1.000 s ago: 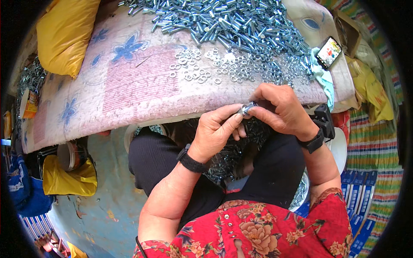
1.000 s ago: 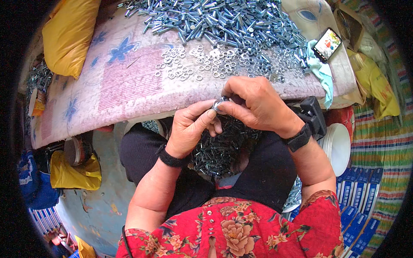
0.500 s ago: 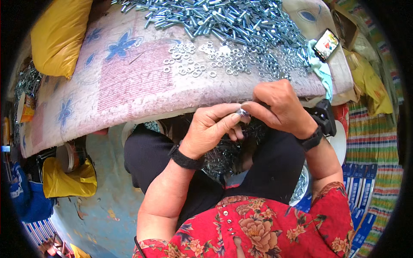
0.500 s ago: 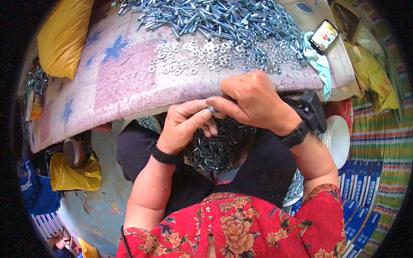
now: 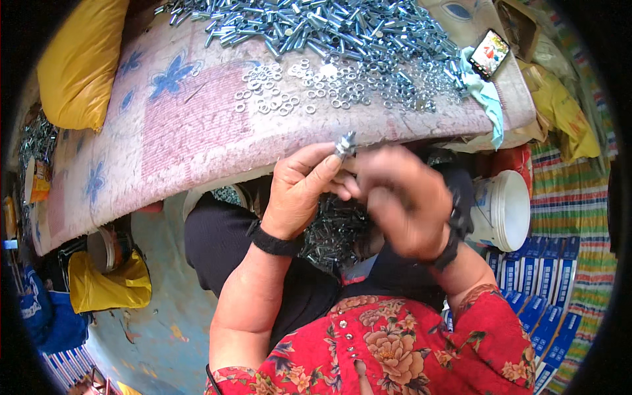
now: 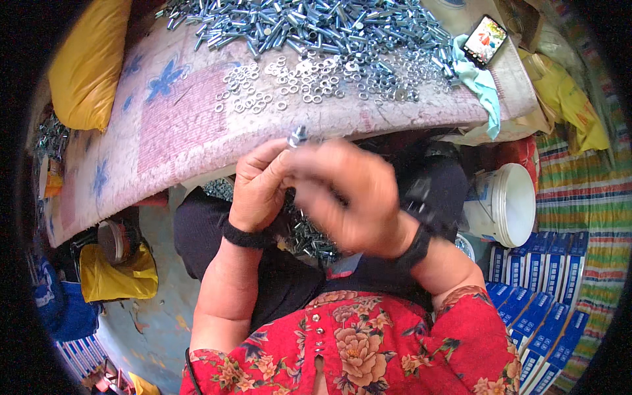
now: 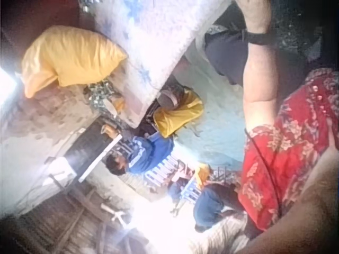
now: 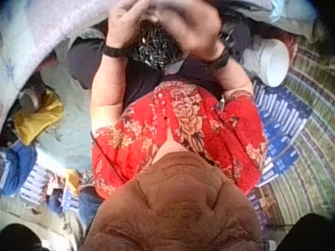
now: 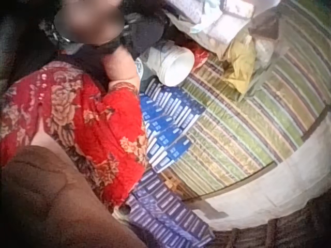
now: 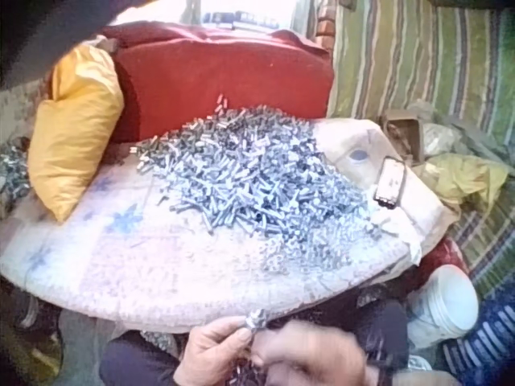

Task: Manually assembling washers and spacers onto bolts.

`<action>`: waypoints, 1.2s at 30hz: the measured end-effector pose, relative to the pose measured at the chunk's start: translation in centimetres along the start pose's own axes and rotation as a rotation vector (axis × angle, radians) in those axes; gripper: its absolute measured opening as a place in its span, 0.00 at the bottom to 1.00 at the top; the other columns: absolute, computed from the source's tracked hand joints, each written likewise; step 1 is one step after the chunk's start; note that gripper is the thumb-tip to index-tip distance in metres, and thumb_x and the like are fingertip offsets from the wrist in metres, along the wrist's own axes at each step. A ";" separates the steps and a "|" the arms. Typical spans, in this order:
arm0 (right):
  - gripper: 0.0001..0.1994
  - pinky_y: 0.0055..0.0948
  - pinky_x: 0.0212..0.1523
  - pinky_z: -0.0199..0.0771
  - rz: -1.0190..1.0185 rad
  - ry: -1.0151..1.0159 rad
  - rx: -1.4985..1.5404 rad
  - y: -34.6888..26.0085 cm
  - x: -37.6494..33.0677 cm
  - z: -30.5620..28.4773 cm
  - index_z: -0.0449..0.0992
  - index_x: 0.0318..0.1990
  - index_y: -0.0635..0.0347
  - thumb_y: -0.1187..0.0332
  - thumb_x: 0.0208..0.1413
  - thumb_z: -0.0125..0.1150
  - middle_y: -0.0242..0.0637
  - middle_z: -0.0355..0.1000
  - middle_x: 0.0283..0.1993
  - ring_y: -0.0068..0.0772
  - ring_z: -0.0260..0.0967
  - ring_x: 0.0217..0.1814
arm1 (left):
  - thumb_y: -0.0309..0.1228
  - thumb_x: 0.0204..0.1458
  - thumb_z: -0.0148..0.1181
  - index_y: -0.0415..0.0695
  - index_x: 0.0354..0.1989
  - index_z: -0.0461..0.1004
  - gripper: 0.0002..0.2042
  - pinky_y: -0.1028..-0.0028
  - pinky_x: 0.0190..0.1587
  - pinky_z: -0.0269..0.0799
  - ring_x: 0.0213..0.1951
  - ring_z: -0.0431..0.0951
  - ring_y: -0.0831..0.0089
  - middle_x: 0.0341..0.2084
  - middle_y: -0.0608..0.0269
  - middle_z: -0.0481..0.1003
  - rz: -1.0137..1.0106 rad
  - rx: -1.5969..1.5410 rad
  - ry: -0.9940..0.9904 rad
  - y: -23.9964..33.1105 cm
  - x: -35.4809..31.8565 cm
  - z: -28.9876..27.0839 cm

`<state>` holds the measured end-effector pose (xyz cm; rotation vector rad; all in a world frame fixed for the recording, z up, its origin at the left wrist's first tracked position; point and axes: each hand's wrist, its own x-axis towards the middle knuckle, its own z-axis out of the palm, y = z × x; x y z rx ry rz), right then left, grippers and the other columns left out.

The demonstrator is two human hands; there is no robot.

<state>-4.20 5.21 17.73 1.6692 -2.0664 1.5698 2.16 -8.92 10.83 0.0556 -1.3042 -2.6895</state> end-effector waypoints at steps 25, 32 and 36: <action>0.09 0.38 0.32 0.71 0.131 0.005 -0.867 19.5 11.8 -2.0 0.76 0.27 0.57 0.63 0.45 0.54 0.41 0.70 0.31 0.46 0.70 0.30 | 0.25 0.48 0.56 0.36 0.44 0.68 0.14 0.77 0.40 0.69 0.36 0.74 0.76 0.33 0.59 0.74 0.086 0.693 0.020 -1.3 -0.1 0.0; 0.09 0.38 0.28 0.69 0.112 -0.016 -0.876 17.3 12.2 -3.0 0.72 0.24 0.62 0.65 0.46 0.53 0.45 0.70 0.27 0.47 0.70 0.27 | 0.26 0.53 0.50 0.35 0.45 0.68 0.12 0.82 0.31 0.69 0.31 0.73 0.79 0.33 0.60 0.74 0.067 0.466 0.127 -0.6 0.1 -0.7; 0.07 0.27 0.20 0.61 0.217 -0.488 -0.295 10.3 9.5 -4.7 0.71 0.22 0.66 0.71 0.46 0.54 0.40 0.65 0.16 0.27 0.63 0.18 | 0.29 0.55 0.47 0.36 0.46 0.68 0.13 0.83 0.25 0.67 0.29 0.73 0.79 0.34 0.60 0.73 0.172 0.460 0.235 -0.2 0.1 -0.7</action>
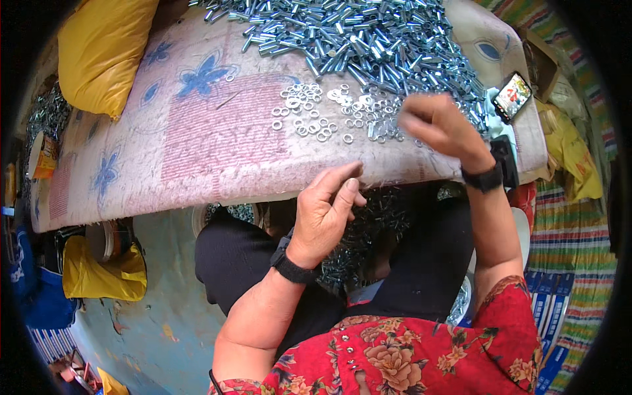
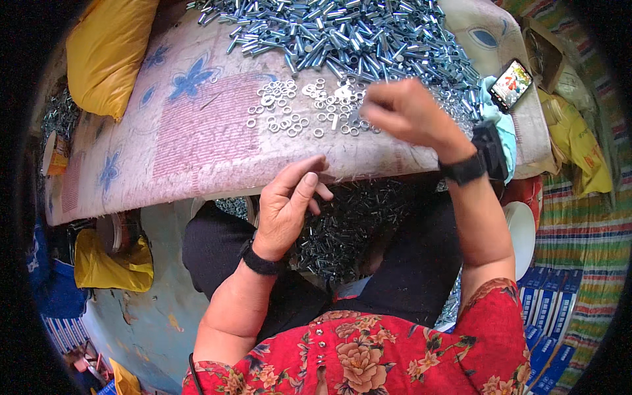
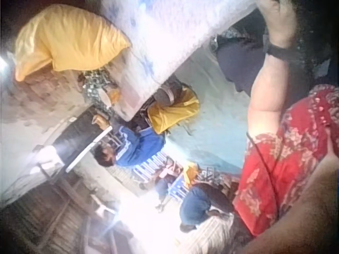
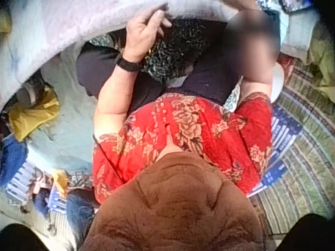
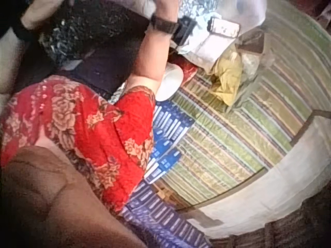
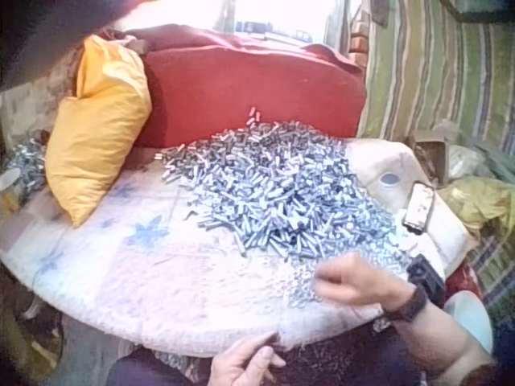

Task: Manually assembling washers and spacers onto bolts.

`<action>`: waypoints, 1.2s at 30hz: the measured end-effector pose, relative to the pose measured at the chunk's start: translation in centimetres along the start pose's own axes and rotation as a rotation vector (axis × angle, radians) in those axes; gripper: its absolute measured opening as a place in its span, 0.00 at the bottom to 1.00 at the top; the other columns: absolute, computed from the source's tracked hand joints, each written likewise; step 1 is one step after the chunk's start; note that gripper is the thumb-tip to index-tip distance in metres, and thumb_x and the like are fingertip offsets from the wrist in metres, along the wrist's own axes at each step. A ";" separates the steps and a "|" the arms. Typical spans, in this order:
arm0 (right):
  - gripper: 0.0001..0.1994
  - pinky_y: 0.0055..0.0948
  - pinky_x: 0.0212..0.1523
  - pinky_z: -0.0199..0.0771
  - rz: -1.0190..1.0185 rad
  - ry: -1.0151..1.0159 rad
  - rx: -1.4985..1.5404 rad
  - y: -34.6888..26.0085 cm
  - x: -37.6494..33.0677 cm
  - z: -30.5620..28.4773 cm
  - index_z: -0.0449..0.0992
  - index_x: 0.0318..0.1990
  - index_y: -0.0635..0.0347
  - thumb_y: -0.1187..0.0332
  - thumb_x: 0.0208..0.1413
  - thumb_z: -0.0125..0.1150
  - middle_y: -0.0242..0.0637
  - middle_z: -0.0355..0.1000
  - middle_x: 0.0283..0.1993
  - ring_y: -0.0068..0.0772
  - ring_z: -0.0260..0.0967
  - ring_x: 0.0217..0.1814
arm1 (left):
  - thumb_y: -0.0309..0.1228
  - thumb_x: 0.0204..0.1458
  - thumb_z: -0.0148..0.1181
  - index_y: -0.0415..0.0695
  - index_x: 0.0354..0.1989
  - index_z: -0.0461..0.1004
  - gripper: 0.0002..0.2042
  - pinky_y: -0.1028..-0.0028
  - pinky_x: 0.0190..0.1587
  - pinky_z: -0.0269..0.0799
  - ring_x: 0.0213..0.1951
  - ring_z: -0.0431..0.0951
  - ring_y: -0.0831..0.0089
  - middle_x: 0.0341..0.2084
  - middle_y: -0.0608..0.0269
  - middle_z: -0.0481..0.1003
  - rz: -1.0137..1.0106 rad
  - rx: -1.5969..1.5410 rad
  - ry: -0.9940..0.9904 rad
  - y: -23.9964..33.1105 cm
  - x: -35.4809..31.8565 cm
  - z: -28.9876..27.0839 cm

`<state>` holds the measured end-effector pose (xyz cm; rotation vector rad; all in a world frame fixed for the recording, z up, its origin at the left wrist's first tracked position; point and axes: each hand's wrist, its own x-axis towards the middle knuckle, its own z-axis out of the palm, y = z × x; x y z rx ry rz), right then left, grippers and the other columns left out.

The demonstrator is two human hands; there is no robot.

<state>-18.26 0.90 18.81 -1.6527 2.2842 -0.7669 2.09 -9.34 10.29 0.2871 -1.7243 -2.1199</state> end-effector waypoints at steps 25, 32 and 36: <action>0.13 0.22 0.29 0.69 0.068 0.535 -0.249 6.2 10.2 3.1 0.74 0.39 0.59 0.70 0.43 0.59 0.38 0.71 0.24 0.27 0.68 0.24 | 0.32 0.56 0.47 0.38 0.40 0.69 0.10 0.86 0.21 0.59 0.19 0.65 0.83 0.23 0.64 0.72 -0.218 -0.315 -0.042 0.1 -0.7 -1.6; 0.12 0.37 0.35 0.70 0.074 0.389 -0.463 5.6 11.7 3.7 0.71 0.37 0.57 0.71 0.42 0.56 0.46 0.72 0.32 0.47 0.70 0.34 | 0.31 0.56 0.47 0.38 0.40 0.69 0.10 0.86 0.20 0.58 0.18 0.66 0.83 0.24 0.63 0.72 -0.217 -0.328 -0.014 0.2 -0.7 -1.8; 0.13 0.20 0.29 0.66 0.032 0.249 0.530 1.9 7.9 3.7 0.67 0.42 0.65 0.74 0.47 0.55 0.34 0.70 0.33 0.22 0.67 0.30 | 0.31 0.56 0.47 0.38 0.40 0.69 0.10 0.87 0.18 0.57 0.18 0.66 0.84 0.24 0.63 0.72 -0.189 -0.314 0.025 0.4 -0.7 -2.0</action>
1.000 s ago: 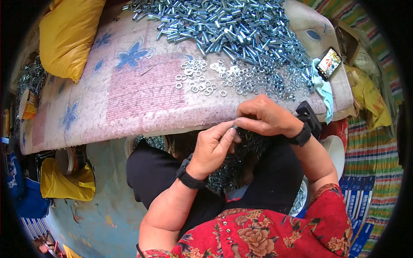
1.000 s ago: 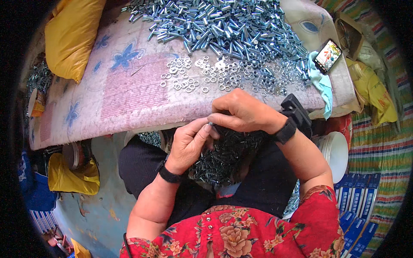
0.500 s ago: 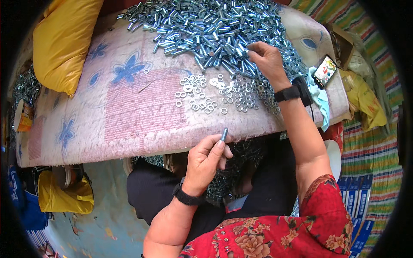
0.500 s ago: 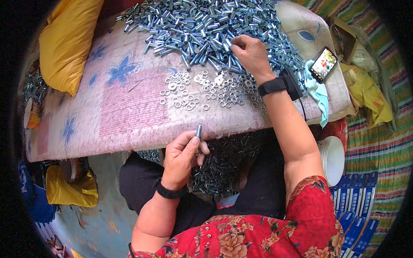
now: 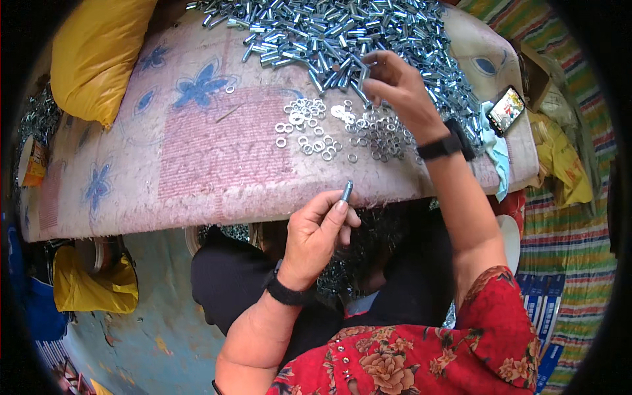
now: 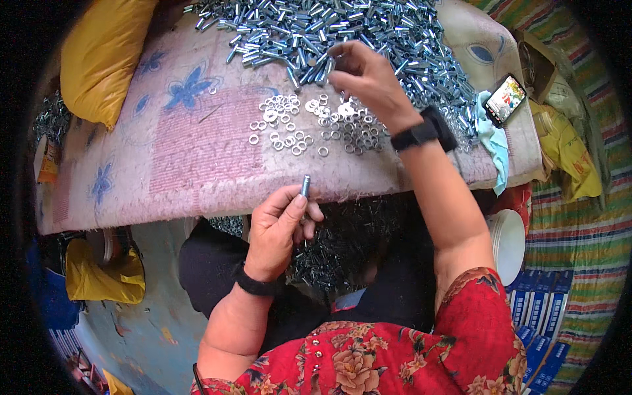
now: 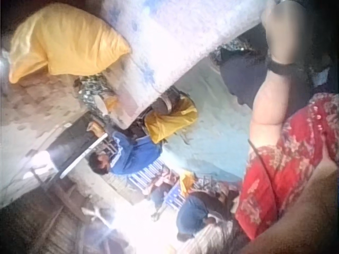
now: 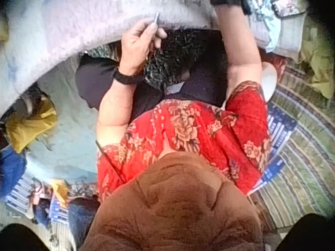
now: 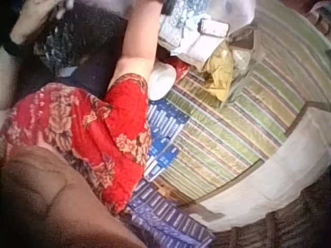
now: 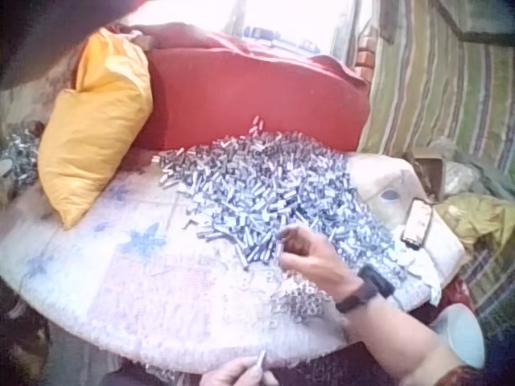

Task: Manually assembling washers and spacers onto bolts.

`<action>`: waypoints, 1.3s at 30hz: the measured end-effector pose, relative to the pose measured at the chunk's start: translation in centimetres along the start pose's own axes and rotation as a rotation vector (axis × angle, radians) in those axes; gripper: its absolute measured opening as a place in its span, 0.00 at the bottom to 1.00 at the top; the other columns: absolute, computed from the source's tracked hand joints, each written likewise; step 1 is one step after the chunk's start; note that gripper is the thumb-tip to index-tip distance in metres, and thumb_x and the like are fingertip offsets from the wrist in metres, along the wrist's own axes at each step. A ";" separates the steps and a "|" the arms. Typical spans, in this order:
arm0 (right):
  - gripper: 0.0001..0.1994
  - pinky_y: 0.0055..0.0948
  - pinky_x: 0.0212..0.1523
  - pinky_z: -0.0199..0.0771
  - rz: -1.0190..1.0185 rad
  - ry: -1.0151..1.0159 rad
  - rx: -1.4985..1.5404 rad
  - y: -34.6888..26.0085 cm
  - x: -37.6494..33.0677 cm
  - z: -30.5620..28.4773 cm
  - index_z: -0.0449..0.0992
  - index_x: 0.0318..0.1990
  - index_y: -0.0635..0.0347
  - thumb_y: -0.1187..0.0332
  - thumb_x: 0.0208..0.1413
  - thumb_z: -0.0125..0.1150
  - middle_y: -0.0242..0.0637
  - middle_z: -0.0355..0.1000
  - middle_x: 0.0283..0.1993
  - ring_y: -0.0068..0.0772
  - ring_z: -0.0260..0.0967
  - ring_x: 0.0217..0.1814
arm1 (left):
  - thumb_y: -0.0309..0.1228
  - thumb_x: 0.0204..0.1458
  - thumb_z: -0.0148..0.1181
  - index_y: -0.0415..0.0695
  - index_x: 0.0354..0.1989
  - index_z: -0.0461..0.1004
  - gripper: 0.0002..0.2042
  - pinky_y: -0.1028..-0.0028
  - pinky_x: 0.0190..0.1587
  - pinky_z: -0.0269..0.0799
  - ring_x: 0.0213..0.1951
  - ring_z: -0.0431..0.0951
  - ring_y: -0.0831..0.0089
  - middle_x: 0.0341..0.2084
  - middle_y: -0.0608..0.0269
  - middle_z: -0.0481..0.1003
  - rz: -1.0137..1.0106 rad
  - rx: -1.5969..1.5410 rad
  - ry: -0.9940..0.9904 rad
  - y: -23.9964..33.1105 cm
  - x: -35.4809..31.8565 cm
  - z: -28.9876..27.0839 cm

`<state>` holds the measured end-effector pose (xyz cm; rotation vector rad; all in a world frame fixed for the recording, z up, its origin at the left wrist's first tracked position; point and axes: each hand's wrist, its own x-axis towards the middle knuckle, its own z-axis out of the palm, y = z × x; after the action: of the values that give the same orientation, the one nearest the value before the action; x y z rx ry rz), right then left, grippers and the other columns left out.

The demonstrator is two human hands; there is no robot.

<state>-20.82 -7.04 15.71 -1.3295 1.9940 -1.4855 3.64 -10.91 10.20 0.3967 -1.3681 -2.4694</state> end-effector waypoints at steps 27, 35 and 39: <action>0.12 0.21 0.14 0.55 -0.151 -0.358 -0.339 -5.6 -7.3 5.4 0.67 0.18 0.63 0.67 0.45 0.62 0.33 0.57 0.11 0.17 0.53 0.13 | 0.21 0.49 0.52 0.38 0.48 0.67 0.15 0.84 0.25 0.66 0.21 0.68 0.85 0.25 0.65 0.72 0.238 0.292 0.093 -0.4 -0.1 0.0; 0.06 0.22 0.22 0.64 -0.242 -0.144 -0.331 -2.5 -1.7 5.4 0.75 0.27 0.63 0.70 0.45 0.60 0.38 0.69 0.20 0.23 0.65 0.19 | 0.27 0.53 0.51 0.35 0.47 0.67 0.14 0.86 0.23 0.63 0.24 0.69 0.83 0.30 0.61 0.74 0.156 0.021 0.146 0.4 -0.2 -1.3; 0.05 0.20 0.27 0.66 -0.346 -0.229 -0.535 -0.8 0.1 6.3 0.74 0.30 0.66 0.75 0.43 0.60 0.35 0.68 0.24 0.24 0.66 0.24 | 0.26 0.52 0.51 0.34 0.49 0.65 0.16 0.86 0.23 0.64 0.24 0.70 0.82 0.32 0.59 0.74 0.146 -0.075 0.143 0.3 -0.1 -1.7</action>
<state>-16.07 -10.79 13.88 -2.0423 2.1661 -0.8760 4.39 -12.30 9.62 0.4311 -1.1997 -2.3176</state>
